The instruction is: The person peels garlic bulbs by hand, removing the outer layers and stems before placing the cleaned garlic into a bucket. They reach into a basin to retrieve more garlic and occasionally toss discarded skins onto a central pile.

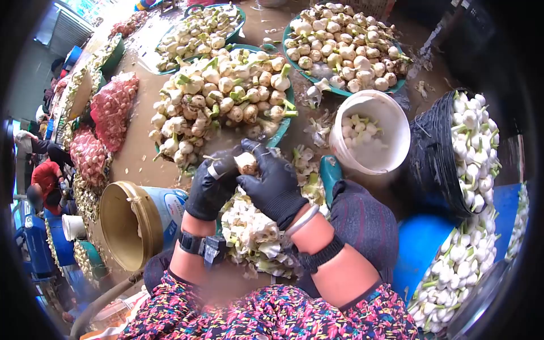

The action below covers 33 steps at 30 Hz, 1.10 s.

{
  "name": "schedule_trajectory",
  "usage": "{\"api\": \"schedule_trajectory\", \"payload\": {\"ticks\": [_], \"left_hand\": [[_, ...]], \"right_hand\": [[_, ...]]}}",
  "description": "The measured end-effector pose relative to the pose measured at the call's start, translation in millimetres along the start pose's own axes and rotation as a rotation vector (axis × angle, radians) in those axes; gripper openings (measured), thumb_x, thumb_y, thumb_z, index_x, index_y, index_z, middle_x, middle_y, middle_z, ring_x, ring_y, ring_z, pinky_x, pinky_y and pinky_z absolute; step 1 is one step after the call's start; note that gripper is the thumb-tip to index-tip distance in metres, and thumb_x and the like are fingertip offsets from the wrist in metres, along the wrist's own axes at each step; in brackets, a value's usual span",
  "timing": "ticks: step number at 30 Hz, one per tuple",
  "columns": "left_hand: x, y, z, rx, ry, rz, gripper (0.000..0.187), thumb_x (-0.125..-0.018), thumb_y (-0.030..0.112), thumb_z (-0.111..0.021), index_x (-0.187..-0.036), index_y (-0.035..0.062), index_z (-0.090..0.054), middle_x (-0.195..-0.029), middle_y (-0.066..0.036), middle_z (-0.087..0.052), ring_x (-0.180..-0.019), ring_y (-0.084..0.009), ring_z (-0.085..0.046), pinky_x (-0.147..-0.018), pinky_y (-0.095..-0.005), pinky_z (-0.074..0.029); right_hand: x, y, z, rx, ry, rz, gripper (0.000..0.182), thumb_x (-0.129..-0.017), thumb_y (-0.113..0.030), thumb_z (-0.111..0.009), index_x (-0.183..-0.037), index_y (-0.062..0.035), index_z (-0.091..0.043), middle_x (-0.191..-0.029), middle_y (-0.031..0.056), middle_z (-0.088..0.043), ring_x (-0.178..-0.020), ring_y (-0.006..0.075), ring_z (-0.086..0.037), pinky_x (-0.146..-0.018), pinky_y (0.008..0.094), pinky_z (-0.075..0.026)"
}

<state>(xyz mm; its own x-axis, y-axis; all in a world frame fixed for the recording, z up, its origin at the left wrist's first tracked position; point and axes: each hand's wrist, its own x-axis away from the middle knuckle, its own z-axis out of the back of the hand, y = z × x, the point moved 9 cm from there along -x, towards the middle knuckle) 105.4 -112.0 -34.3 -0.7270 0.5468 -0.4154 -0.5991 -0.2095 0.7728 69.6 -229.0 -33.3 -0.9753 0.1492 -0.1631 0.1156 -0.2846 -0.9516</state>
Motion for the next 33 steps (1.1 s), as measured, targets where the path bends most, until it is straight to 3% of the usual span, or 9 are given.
{"api": "schedule_trajectory", "payload": {"ticks": [5, 7, 8, 11, 16, 19, 22, 26, 33], "left_hand": [[27, -19, 19, 0.598, 0.245, 0.554, 0.017, -0.089, 0.014, -0.053, -0.095, -0.0012, -0.059, -0.079, -0.005, -0.057, -0.066, -0.0107, -0.052, -0.060, -0.0242, -0.045], [15, 30, 26, -0.237, 0.017, 0.047, 0.022, -0.076, -0.007, -0.055, -0.096, 0.0021, -0.058, -0.089, -0.013, -0.061, -0.081, -0.0263, -0.060, -0.070, -0.0331, -0.048], [27, 4, 26, 0.194, 0.106, 0.424, 0.022, -0.074, -0.006, -0.059, -0.095, 0.0019, -0.059, -0.089, -0.014, -0.061, -0.081, -0.0300, -0.060, -0.069, -0.0346, -0.049], [40, -7, 28, 0.514, 0.246, 0.653, 0.022, -0.071, -0.005, -0.065, -0.092, 0.0015, -0.061, -0.088, -0.015, -0.063, -0.081, -0.0317, -0.061, -0.067, -0.0349, -0.050], [44, -5, 23, 0.781, 0.312, 0.737, 0.020, -0.069, -0.004, -0.069, -0.087, 0.0008, -0.062, -0.084, -0.012, -0.063, -0.078, -0.0276, -0.061, -0.066, -0.0335, -0.050], [31, 14, 29, 0.316, 0.123, 0.468, 0.030, -0.088, 0.014, -0.054, -0.110, -0.0065, -0.053, -0.085, -0.009, -0.060, -0.074, -0.0189, -0.063, -0.069, -0.0310, -0.052], [35, 3, 12, 0.833, 0.099, 0.701, 0.033, -0.084, 0.012, -0.059, -0.111, -0.0053, -0.053, -0.084, -0.008, -0.060, -0.071, -0.0178, -0.063, -0.067, -0.0294, -0.052], [50, -8, 6, 0.822, 0.182, 0.792, 0.020, -0.078, 0.006, -0.058, -0.094, -0.0036, -0.063, -0.088, -0.008, -0.064, -0.075, -0.0146, -0.060, -0.064, -0.0252, -0.048], [41, 22, 39, 0.087, 0.077, 0.502, 0.020, -0.074, 0.005, -0.062, -0.092, -0.0037, -0.063, -0.084, -0.007, -0.064, -0.074, -0.0139, -0.060, -0.066, -0.0267, -0.048]], "right_hand": [[0, 1, -18, -0.511, -0.074, -0.119, 0.050, -0.066, -0.005, -0.073, -0.112, 0.0007, -0.054, -0.105, 0.0110, -0.061, -0.099, 0.0169, -0.058, -0.087, 0.0297, -0.046], [4, 5, -24, -0.654, -0.100, -0.187, 0.049, -0.068, -0.002, -0.072, -0.113, 0.0020, -0.052, -0.104, 0.0092, -0.061, -0.096, 0.0146, -0.058, -0.084, 0.0282, -0.048], [7, 8, -29, -0.722, -0.135, -0.258, 0.049, -0.069, 0.000, -0.071, -0.114, 0.0022, -0.051, -0.104, 0.0094, -0.061, -0.094, 0.0144, -0.058, -0.082, 0.0277, -0.049], [13, 13, -31, -0.932, -0.162, -0.495, 0.050, -0.071, 0.006, -0.068, -0.118, 0.0035, -0.049, -0.104, 0.0123, -0.060, -0.091, 0.0153, -0.059, -0.079, 0.0283, -0.052], [10, 9, -26, -0.802, -0.126, -0.352, 0.053, -0.070, 0.006, -0.069, -0.119, 0.0036, -0.048, -0.107, 0.0118, -0.059, -0.093, 0.0165, -0.060, -0.079, 0.0280, -0.053], [10, 5, -27, -0.845, -0.131, -0.283, 0.053, -0.068, 0.004, -0.072, -0.117, 0.0015, -0.052, -0.109, 0.0102, -0.059, -0.096, 0.0163, -0.058, -0.082, 0.0283, -0.051], [9, -1, -22, -0.520, -0.103, -0.050, 0.051, -0.066, 0.000, -0.075, -0.113, -0.0008, -0.056, -0.106, 0.0078, -0.060, -0.099, 0.0152, -0.056, -0.085, 0.0289, -0.048], [11, -10, -18, -0.273, -0.140, 0.107, 0.050, -0.064, -0.004, -0.077, -0.110, -0.0014, -0.058, -0.101, 0.0067, -0.060, -0.099, 0.0154, -0.056, -0.087, 0.0284, -0.046], [31, 35, -52, -0.953, -0.280, -0.618, 0.028, -0.082, -0.018, -0.064, -0.105, -0.0061, -0.053, -0.094, 0.0043, -0.060, -0.072, 0.0128, -0.062, -0.055, 0.0256, -0.054]]}}
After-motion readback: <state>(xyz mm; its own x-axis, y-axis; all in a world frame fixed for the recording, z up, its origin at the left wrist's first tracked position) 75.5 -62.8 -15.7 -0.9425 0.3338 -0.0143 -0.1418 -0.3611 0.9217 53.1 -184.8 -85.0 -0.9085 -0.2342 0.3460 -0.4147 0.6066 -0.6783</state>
